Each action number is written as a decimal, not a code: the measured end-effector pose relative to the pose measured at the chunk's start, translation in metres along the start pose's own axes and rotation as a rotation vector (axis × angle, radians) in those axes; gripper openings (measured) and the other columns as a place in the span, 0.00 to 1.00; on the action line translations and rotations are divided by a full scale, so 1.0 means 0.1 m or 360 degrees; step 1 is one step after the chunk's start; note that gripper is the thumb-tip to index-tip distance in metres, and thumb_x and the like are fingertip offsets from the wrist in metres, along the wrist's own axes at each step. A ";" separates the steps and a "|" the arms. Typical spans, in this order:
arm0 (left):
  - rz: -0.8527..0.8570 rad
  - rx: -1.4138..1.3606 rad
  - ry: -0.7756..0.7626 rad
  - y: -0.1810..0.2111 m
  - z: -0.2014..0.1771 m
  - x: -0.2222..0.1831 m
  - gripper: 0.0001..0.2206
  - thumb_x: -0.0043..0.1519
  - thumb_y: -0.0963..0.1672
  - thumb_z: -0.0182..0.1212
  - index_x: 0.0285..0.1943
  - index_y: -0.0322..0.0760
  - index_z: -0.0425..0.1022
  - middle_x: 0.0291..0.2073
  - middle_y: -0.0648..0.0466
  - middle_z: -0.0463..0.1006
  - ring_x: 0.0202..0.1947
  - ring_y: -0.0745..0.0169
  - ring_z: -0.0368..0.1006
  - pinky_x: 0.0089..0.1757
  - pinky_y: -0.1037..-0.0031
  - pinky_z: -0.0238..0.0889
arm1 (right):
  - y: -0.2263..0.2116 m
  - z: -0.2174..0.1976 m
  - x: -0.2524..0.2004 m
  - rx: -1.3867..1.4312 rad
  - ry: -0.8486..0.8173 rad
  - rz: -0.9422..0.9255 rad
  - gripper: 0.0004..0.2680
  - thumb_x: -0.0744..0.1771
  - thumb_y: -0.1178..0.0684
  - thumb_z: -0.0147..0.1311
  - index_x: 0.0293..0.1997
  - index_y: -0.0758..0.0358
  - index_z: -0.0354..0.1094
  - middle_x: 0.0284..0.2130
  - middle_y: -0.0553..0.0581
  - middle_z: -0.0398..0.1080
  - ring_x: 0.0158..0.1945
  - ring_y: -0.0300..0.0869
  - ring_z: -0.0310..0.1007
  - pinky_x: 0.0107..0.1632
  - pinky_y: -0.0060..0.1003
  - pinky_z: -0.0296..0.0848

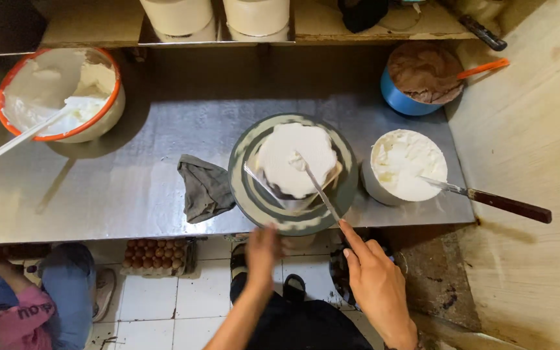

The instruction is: Apply frosting to a cake on a rotating turntable using a spatula.

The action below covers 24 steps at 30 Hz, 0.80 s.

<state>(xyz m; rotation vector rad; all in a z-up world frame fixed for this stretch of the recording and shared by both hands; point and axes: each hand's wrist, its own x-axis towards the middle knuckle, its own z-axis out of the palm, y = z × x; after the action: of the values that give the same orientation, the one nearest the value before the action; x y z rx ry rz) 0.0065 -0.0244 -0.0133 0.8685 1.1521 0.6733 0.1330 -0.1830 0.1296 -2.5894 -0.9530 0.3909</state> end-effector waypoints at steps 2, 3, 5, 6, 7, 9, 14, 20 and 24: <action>-0.0336 0.0124 -0.0938 -0.37 -0.02 0.01 0.05 0.66 0.40 0.56 0.42 0.31 0.76 0.35 0.45 0.83 0.30 0.57 0.80 0.31 0.74 0.68 | 0.01 0.01 0.01 -0.0014 -0.0071 0.0057 0.22 0.67 0.50 0.50 0.71 0.29 0.59 0.26 0.52 0.66 0.23 0.50 0.70 0.32 0.48 0.71; -0.0333 0.0125 -0.0938 -0.35 -0.03 -0.06 0.05 0.66 0.40 0.56 0.42 0.31 0.76 0.35 0.45 0.83 0.30 0.57 0.80 0.31 0.74 0.68 | 0.00 0.01 0.01 -0.0013 -0.0069 0.0056 0.22 0.67 0.50 0.50 0.71 0.29 0.59 0.26 0.52 0.66 0.23 0.50 0.70 0.32 0.48 0.71; -0.0655 0.0667 -0.1422 -0.34 -0.05 -0.24 0.17 0.64 0.49 0.63 0.55 0.34 0.80 0.43 0.53 0.82 0.37 0.67 0.76 0.38 0.82 0.68 | -0.01 0.01 -0.01 0.0035 -0.0023 0.0054 0.22 0.67 0.51 0.51 0.70 0.29 0.60 0.28 0.52 0.67 0.24 0.51 0.71 0.33 0.49 0.71; -0.0653 0.0667 -0.1420 -0.35 -0.05 -0.25 0.17 0.64 0.49 0.63 0.55 0.34 0.80 0.43 0.53 0.82 0.37 0.67 0.76 0.38 0.82 0.68 | -0.02 0.01 -0.01 0.0036 -0.0024 0.0051 0.22 0.67 0.51 0.51 0.70 0.29 0.60 0.28 0.52 0.67 0.24 0.51 0.71 0.33 0.49 0.71; -0.0602 0.0678 -0.1344 -0.35 -0.04 -0.26 0.15 0.65 0.48 0.61 0.53 0.35 0.81 0.43 0.55 0.82 0.38 0.67 0.76 0.39 0.81 0.67 | -0.02 0.00 -0.01 0.0047 -0.0061 0.0072 0.22 0.67 0.51 0.50 0.70 0.29 0.60 0.28 0.52 0.67 0.24 0.50 0.71 0.33 0.48 0.71; -0.0551 0.0692 -0.1274 -0.40 -0.05 -0.24 0.13 0.65 0.48 0.60 0.51 0.36 0.82 0.43 0.57 0.82 0.39 0.67 0.76 0.41 0.81 0.66 | -0.04 -0.01 -0.01 0.0059 -0.0094 0.0098 0.22 0.67 0.51 0.50 0.71 0.29 0.59 0.27 0.52 0.67 0.24 0.48 0.70 0.33 0.47 0.72; -0.0520 0.0616 -0.1132 -0.38 -0.05 -0.22 0.12 0.65 0.47 0.61 0.48 0.35 0.83 0.43 0.57 0.83 0.39 0.68 0.77 0.39 0.82 0.64 | -0.11 -0.06 -0.02 0.0089 -0.0158 0.0165 0.22 0.67 0.51 0.50 0.71 0.28 0.59 0.29 0.53 0.69 0.27 0.51 0.73 0.36 0.50 0.72; -0.0634 0.0391 -0.1049 -0.34 -0.08 -0.16 0.26 0.62 0.47 0.62 0.70 0.36 0.68 0.51 0.45 0.83 0.41 0.59 0.79 0.39 0.78 0.69 | -0.13 -0.09 -0.01 0.0232 -0.0227 0.0109 0.22 0.67 0.50 0.49 0.72 0.33 0.58 0.28 0.53 0.70 0.25 0.47 0.70 0.35 0.44 0.71; -0.0462 0.0047 -0.0653 0.21 -0.10 -0.12 0.25 0.60 0.43 0.60 0.68 0.30 0.63 0.51 0.39 0.80 0.49 0.48 0.79 0.51 0.60 0.73 | -0.09 -0.05 0.08 0.0544 -0.0324 0.0109 0.22 0.66 0.54 0.51 0.70 0.40 0.61 0.63 0.50 0.70 0.60 0.47 0.76 0.55 0.41 0.74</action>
<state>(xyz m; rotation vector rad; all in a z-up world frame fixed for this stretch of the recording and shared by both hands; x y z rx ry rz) -0.0068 -0.0219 0.0089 0.7981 0.8924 0.2245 0.1355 -0.1727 0.1367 -2.3044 -0.7819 0.7762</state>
